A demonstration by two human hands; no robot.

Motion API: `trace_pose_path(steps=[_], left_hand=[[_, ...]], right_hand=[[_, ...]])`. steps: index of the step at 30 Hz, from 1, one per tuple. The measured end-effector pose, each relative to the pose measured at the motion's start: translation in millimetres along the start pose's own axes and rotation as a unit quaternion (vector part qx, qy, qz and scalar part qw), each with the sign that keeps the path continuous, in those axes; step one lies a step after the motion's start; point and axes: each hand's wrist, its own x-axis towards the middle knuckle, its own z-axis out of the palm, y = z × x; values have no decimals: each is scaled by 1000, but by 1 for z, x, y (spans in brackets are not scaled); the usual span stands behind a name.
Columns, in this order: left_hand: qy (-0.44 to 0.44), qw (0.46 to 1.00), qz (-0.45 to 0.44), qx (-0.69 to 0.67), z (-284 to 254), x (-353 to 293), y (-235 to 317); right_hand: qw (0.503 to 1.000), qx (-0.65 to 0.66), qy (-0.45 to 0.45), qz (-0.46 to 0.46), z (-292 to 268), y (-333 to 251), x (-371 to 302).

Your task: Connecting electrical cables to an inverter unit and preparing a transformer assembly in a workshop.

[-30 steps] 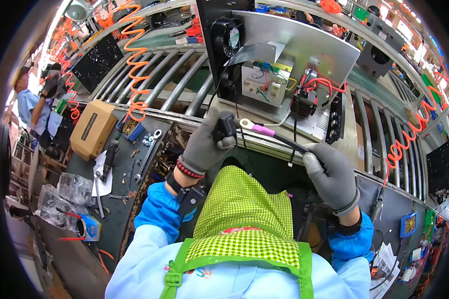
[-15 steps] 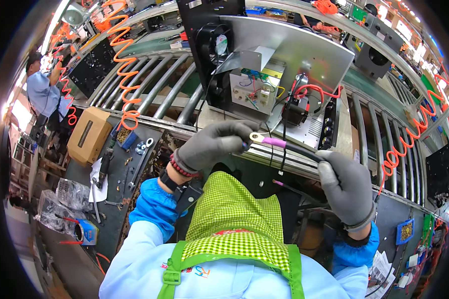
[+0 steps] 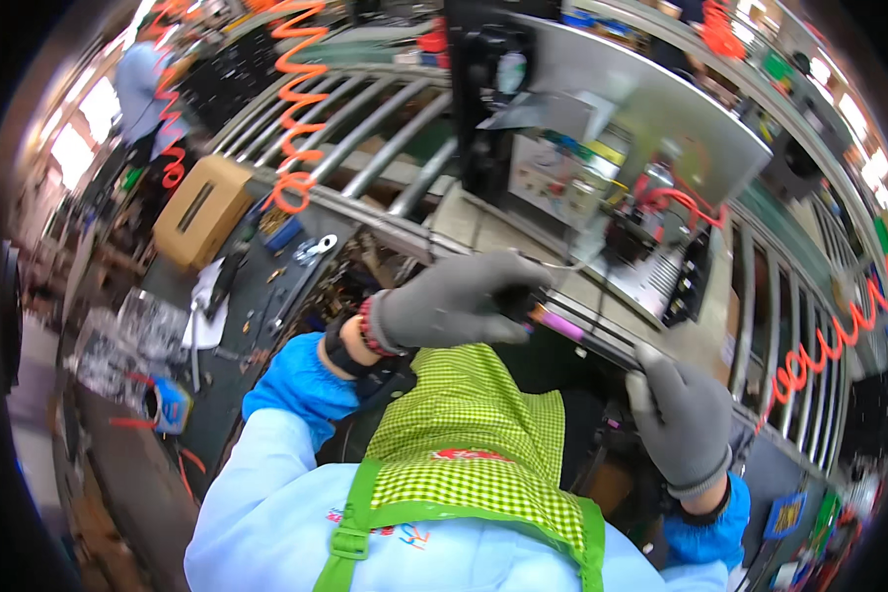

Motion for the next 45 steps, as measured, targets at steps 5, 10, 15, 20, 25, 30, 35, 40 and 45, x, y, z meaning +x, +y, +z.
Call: trace_pose_path(steps=[5, 10, 15, 20, 25, 30, 35, 40, 45], left_hand=[[-17, 988, 146, 53, 6, -13, 0], [-21, 984, 154, 87, 11, -22, -1], [-14, 987, 143, 76, 15, -16, 1], [-152, 984, 93, 31, 30, -1, 2], [-153, 979, 136, 6, 66, 13, 9], [-73, 990, 110, -49, 89, 42, 14], [-9, 990, 125, -58, 64, 74, 23], [-138, 944, 284, -97, 73, 85, 43], [-126, 956, 240, -115, 93, 92, 40]], right_hand=[[990, 28, -141, -13, 12, -5, 2], [987, 42, -150, -24, 27, -12, 8], [986, 74, -147, -39, 44, -8, 1], [993, 36, -113, 23, 41, 7, -14], [991, 35, -130, 25, 44, 6, -26], [993, -39, -72, 84, 28, 19, -26], [977, 183, 108, -23, 13, 16, -48], [666, 714, 107, 186, 53, 13, -58], [702, 665, 189, 173, 56, 21, -38]])
